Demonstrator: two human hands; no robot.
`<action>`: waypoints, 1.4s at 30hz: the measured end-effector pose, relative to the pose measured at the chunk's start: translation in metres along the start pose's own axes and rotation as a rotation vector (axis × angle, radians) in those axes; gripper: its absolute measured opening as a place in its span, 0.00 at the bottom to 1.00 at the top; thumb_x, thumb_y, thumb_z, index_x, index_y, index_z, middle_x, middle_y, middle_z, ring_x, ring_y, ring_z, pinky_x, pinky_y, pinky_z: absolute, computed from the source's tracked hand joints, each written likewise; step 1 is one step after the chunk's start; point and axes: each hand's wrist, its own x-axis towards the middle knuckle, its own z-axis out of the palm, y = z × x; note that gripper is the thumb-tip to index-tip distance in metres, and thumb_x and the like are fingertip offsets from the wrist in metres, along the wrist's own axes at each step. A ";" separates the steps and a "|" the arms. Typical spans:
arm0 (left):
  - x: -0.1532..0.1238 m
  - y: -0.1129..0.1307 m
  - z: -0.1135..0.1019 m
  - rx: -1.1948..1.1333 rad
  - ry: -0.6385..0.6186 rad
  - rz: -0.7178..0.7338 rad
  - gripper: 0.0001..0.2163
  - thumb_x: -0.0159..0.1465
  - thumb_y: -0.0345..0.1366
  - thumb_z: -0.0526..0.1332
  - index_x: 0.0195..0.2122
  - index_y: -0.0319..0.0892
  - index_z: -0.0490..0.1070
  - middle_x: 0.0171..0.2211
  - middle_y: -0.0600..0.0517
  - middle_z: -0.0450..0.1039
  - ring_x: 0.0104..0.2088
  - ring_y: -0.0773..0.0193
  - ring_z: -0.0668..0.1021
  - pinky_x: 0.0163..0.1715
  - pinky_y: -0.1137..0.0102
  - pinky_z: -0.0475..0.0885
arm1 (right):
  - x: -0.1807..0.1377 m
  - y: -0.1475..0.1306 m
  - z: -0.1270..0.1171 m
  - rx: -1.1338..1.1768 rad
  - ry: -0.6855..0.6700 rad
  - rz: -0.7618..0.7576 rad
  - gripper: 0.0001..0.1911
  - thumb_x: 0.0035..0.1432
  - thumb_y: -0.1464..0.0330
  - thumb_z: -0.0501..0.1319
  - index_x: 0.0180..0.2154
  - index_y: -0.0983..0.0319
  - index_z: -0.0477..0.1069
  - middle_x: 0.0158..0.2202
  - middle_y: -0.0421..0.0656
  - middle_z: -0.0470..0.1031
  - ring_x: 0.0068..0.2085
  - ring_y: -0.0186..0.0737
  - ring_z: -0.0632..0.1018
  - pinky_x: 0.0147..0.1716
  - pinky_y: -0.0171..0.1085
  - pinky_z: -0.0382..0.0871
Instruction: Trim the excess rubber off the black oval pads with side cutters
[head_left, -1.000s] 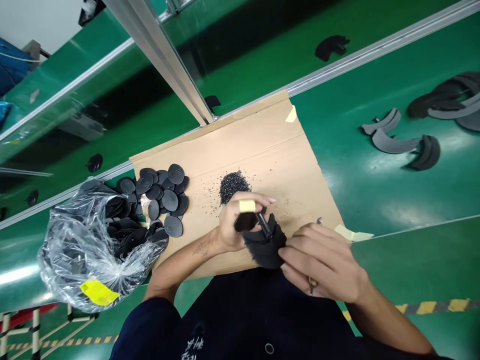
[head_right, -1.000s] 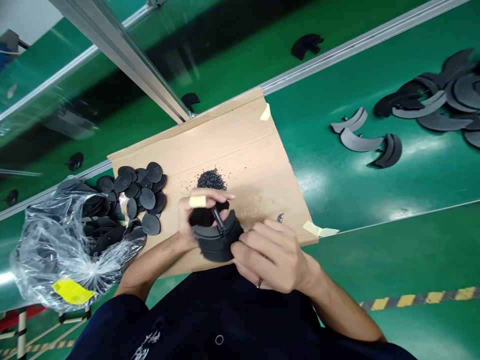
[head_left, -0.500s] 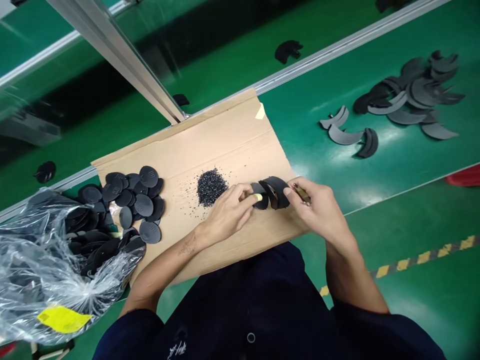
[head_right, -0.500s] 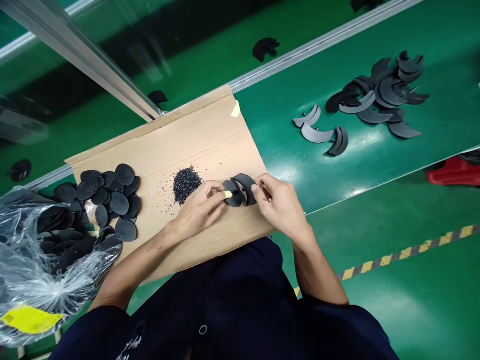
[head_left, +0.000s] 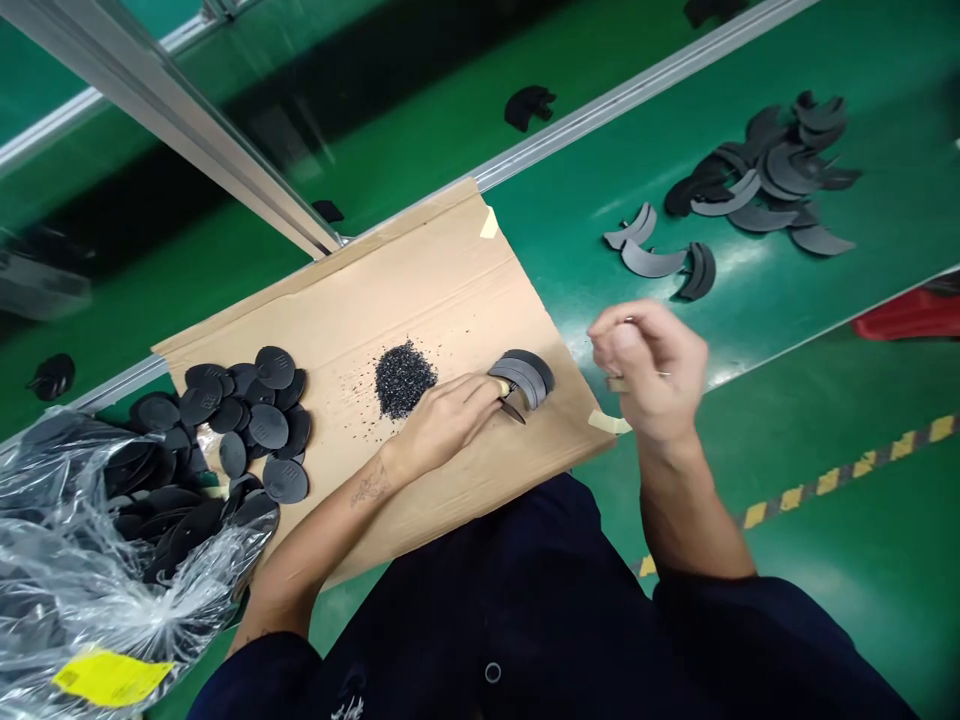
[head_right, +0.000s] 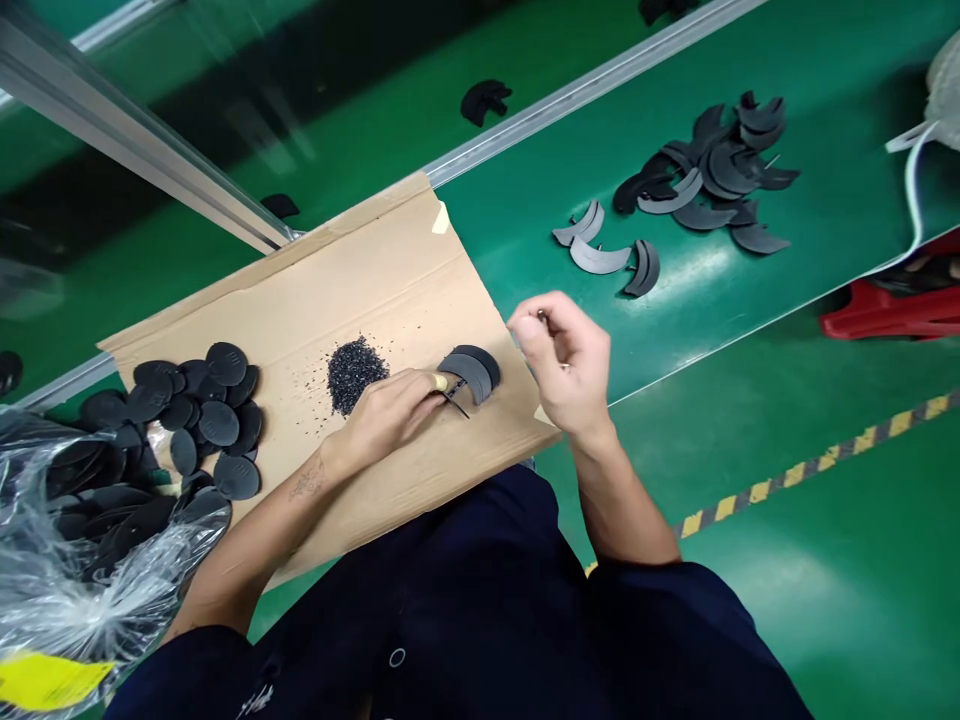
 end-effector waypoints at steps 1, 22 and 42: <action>0.000 0.000 0.000 -0.017 -0.005 -0.007 0.08 0.76 0.35 0.53 0.46 0.42 0.71 0.40 0.48 0.79 0.40 0.63 0.82 0.42 0.70 0.79 | 0.000 -0.004 0.005 0.177 0.014 -0.001 0.21 0.66 0.47 0.59 0.32 0.57 0.66 0.21 0.35 0.58 0.21 0.32 0.58 0.21 0.37 0.54; 0.001 0.003 0.000 -0.068 -0.006 -0.040 0.04 0.72 0.31 0.60 0.47 0.42 0.71 0.45 0.45 0.78 0.44 0.64 0.82 0.45 0.72 0.78 | -0.014 0.024 0.064 0.827 0.050 0.160 0.27 0.68 0.46 0.58 0.26 0.59 0.61 0.21 0.33 0.57 0.18 0.28 0.58 0.19 0.33 0.53; 0.006 0.007 0.007 0.012 0.027 0.001 0.02 0.72 0.30 0.60 0.45 0.40 0.70 0.43 0.47 0.79 0.41 0.64 0.83 0.41 0.72 0.79 | -0.018 0.033 0.061 0.634 -0.132 -0.133 0.22 0.75 0.57 0.52 0.27 0.59 0.59 0.22 0.35 0.56 0.23 0.30 0.61 0.23 0.35 0.54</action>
